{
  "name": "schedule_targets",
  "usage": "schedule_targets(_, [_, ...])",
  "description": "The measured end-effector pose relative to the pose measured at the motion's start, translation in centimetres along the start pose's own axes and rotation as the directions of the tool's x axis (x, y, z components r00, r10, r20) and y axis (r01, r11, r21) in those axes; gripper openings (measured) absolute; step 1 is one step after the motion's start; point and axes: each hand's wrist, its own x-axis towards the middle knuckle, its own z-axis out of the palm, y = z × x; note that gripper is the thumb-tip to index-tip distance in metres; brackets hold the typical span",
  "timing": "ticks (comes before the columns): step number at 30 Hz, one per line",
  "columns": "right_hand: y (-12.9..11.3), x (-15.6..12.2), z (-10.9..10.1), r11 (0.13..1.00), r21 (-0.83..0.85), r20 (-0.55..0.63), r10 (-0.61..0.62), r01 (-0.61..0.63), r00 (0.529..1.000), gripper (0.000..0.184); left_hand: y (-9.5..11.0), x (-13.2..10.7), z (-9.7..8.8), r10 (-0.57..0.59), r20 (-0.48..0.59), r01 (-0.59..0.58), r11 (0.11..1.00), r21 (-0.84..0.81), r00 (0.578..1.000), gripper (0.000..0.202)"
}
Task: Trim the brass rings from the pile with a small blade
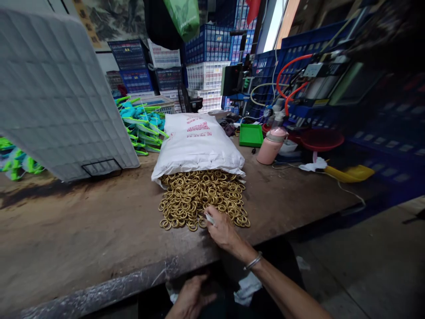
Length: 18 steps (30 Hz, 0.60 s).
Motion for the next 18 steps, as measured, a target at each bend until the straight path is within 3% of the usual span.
schedule_targets(2, [-0.1, -0.4, -0.4, 0.978, 0.210, 0.007, -0.012, 0.010, 1.000, 0.006, 0.5, -1.6, 0.5, 0.074, 0.101, -0.087, 0.987, 0.137, 0.992, 0.036])
schedule_targets(5, [-0.4, -1.4, -0.9, 0.905, 0.426, 0.047, -0.026, 0.004, 0.999, 0.009, 2.2, -4.4, 1.9, 0.270, 0.273, -0.356, 0.870, 0.342, 0.923, 0.042])
schedule_targets(7, [-0.6, -2.0, -1.1, 0.866, 0.500, 0.071, -0.026, -0.013, 0.997, 0.011, 3.8, -6.0, 3.0, 0.468, 0.236, -0.524, 0.768, 0.368, 0.852, 0.049])
schedule_targets(9, [-0.8, -2.6, -1.0, 0.845, 0.534, 0.089, -0.025, -0.027, 0.996, 0.012, 5.3, -7.0, 4.1, 0.611, 0.153, -0.616, 0.688, 0.383, 0.777, 0.052])
schedule_targets(12, [-1.1, -3.3, -0.9, 0.824, 0.565, 0.125, -0.045, -0.034, 0.991, 0.014, 6.6, -7.1, 5.2, 0.643, 0.177, -0.654, 0.652, 0.384, 0.745, 0.048])
schedule_targets(15, [-1.5, -3.8, -1.0, 0.806, 0.588, 0.163, -0.044, -0.062, 0.986, 0.016, 6.6, -6.6, 5.6, 0.615, 0.215, -0.645, 0.666, 0.374, 0.759, 0.034])
schedule_targets(18, [-1.9, -4.0, -1.2, 0.826, 0.558, 0.148, -0.008, -0.077, 0.989, 0.018, 6.2, -6.3, 5.4, 0.614, 0.226, -0.646, 0.649, 0.401, 0.757, 0.033])
